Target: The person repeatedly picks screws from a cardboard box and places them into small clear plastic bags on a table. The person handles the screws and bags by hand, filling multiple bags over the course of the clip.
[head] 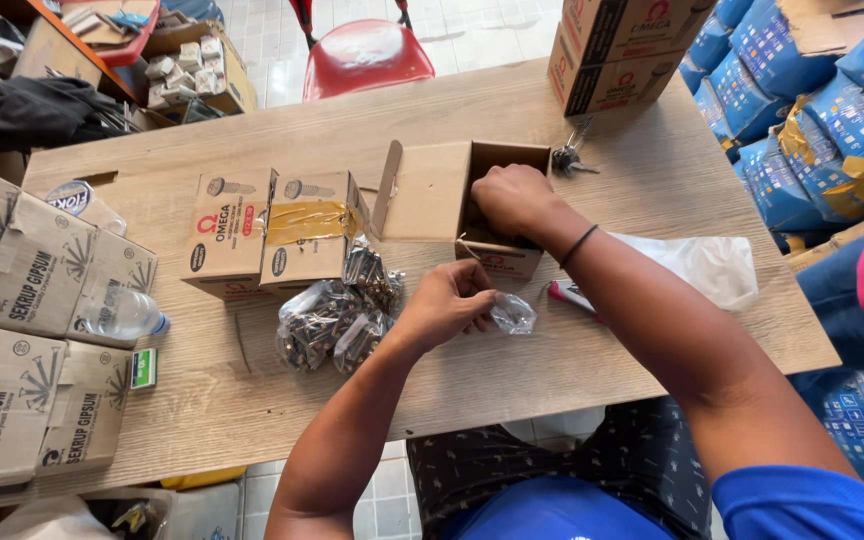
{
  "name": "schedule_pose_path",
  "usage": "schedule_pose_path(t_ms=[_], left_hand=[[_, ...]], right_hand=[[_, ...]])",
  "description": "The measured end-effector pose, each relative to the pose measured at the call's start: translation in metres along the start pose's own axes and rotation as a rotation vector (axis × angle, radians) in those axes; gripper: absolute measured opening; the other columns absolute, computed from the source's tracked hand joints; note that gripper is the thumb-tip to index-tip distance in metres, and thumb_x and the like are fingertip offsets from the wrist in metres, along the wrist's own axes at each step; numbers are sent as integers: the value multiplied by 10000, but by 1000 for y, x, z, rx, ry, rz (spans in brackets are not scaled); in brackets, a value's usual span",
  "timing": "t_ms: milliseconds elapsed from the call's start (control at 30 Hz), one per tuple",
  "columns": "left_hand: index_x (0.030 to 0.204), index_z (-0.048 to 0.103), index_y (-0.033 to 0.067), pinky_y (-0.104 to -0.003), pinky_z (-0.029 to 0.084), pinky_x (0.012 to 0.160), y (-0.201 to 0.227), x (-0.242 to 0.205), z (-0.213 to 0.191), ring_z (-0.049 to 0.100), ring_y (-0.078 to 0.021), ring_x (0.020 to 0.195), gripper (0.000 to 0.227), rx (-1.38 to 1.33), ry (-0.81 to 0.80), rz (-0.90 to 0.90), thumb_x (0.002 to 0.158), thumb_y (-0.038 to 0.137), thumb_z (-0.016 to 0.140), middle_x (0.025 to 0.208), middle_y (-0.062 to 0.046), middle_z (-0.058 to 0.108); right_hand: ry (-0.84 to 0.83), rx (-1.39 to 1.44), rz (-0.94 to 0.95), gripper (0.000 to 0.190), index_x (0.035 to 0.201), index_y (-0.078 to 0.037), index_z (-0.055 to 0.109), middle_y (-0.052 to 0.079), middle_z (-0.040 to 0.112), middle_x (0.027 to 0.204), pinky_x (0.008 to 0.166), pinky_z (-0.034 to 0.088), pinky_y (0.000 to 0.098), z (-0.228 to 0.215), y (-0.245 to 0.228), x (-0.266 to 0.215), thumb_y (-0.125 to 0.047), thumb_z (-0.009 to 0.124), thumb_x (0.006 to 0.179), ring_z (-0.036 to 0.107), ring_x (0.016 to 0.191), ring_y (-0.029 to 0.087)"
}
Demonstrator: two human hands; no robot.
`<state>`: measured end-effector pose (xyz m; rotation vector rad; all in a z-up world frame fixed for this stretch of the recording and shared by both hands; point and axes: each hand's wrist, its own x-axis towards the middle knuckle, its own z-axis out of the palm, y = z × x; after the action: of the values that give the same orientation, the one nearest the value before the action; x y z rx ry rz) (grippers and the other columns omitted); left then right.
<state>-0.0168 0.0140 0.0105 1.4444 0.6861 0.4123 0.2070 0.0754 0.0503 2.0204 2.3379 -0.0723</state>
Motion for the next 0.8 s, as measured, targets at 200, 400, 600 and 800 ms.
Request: schedule_pose_path(t_ms=[200, 400, 600, 800], left_hand=[[959, 759, 34, -243, 628, 496, 4, -3, 0, 799, -187, 596, 103, 71, 13, 22, 943, 120, 813, 703, -169, 787], [965, 755, 35, -239, 635, 528, 13, -6, -3, 803, -182, 618, 125, 98, 30, -10, 937, 151, 795, 725, -184, 797], [957, 750, 39, -235, 636, 528, 13, -5, -2, 800, -172, 616, 120, 107, 30, -24, 928, 148, 788, 723, -179, 798], [953, 762, 46, -228, 632, 539, 14, -6, -1, 790, -159, 615, 101, 112, 28, -34, 920, 140, 782, 714, -168, 792]], right_hand=[[-151, 14, 136, 169, 998, -83, 877, 182, 833, 903, 772, 658, 612, 5, 3, 17, -95, 742, 898, 840, 929, 462], [-291, 86, 113, 293, 1142, -5, 853, 260, 846, 1103, 912, 653, 656, -33, -9, -1, -113, 741, 894, 817, 1114, 508], [-310, 133, 115, 318, 1147, 31, 839, 285, 839, 1128, 920, 661, 635, -36, -9, -6, -27, 687, 874, 809, 1126, 522], [-369, 58, 90, 376, 1172, -7, 860, 246, 851, 1131, 928, 661, 639, -50, -15, -16, -144, 733, 845, 822, 1126, 482]])
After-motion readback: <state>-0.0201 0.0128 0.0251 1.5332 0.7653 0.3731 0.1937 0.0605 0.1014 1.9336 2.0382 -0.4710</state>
